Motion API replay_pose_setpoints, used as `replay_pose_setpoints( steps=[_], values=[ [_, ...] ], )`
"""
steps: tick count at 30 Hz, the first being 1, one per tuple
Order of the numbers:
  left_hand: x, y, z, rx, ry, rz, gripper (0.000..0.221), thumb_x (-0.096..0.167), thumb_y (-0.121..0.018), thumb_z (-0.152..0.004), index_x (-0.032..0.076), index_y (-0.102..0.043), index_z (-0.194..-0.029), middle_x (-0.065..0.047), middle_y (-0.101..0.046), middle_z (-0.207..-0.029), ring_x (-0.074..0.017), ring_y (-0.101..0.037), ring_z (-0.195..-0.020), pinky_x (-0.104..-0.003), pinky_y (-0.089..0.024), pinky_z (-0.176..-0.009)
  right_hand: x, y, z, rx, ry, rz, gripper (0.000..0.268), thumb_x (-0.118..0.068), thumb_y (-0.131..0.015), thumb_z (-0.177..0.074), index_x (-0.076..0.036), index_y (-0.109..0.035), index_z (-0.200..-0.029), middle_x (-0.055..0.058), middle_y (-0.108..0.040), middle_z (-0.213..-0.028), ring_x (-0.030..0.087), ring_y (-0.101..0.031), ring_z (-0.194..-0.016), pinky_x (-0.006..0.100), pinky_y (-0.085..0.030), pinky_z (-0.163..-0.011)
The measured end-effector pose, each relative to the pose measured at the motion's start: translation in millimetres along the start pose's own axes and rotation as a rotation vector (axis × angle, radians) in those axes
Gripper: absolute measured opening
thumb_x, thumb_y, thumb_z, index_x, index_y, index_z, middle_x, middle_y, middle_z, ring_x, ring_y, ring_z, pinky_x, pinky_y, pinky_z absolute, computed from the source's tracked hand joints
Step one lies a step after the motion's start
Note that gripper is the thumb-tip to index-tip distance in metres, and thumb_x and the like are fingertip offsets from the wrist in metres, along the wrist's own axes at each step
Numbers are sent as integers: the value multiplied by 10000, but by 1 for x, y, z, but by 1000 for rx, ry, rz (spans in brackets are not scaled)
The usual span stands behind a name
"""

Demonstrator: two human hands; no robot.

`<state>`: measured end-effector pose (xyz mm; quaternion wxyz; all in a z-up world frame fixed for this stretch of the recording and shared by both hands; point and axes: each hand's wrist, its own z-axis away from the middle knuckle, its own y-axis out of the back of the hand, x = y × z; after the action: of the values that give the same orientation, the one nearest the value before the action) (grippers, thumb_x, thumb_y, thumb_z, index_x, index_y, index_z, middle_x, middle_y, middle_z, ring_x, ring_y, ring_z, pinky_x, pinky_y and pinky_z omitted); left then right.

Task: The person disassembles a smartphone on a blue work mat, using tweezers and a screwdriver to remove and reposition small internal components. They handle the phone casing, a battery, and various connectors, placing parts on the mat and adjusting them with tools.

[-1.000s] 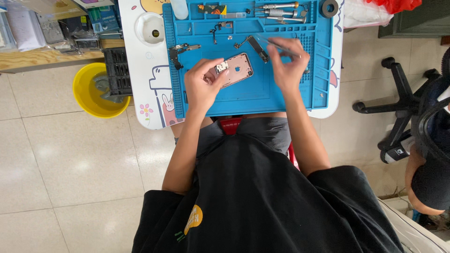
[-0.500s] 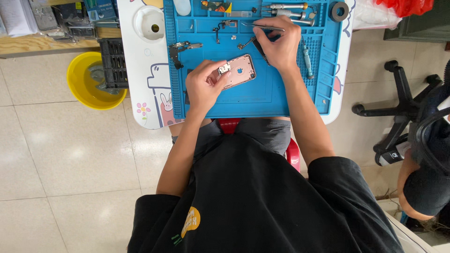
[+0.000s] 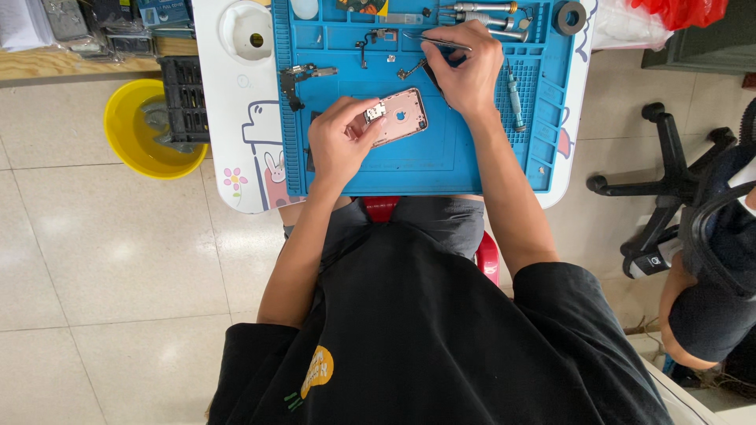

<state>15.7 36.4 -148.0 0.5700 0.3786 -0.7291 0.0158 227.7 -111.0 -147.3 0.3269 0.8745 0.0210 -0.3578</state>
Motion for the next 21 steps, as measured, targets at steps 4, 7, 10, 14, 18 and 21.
replay_pose_setpoints(
  steps=[4,7,10,14,18,21],
  values=[
    [0,-1,1,9,0,4,218,140,-841,-967,81,-764,-1163,-50,-727,-930,-145,-659,-639,-291,-535,-567,3,-1,2,-4,-25,-3,110,-128,-846,-997,-84,-836,-1097,86,-741,-965,206,-677,-761,304,-605,-581],
    [-1,-1,1,13,-5,2,227,129,-849,-960,80,-765,-1165,-48,-726,-923,-140,-652,-631,-290,-535,-567,4,-2,1,-3,-51,-5,105,-136,-849,-990,-93,-838,-1085,82,-720,-943,199,-687,-758,297,-595,-578],
    [0,-1,1,15,-3,-4,226,125,-845,-960,86,-763,-1167,-41,-720,-923,-137,-650,-636,-290,-540,-579,6,-2,1,1,-24,13,102,-151,-842,-999,-95,-842,-1084,84,-733,-940,193,-677,-731,294,-574,-554],
    [-4,-2,2,10,0,-3,235,138,-847,-959,87,-761,-1173,-50,-730,-942,-145,-662,-647,-295,-543,-578,2,1,1,-5,-32,-31,104,-120,-823,-1011,-64,-832,-1098,103,-720,-953,213,-685,-775,292,-583,-561],
    [-5,-2,4,9,28,10,248,156,-841,-962,80,-761,-1184,-66,-750,-978,-147,-687,-676,-283,-550,-568,-16,13,3,-1,-85,-248,104,-114,-765,-1062,-33,-809,-1110,117,-770,-1035,250,-674,-966,327,-547,-616],
    [-4,-2,2,18,2,-6,232,139,-863,-947,96,-770,-1154,-32,-730,-937,-131,-631,-612,-289,-537,-572,-50,28,10,89,-386,-687,214,-242,-818,-1003,-58,-769,-1099,101,-779,-1048,187,-725,-907,302,-564,-744]
  ],
)
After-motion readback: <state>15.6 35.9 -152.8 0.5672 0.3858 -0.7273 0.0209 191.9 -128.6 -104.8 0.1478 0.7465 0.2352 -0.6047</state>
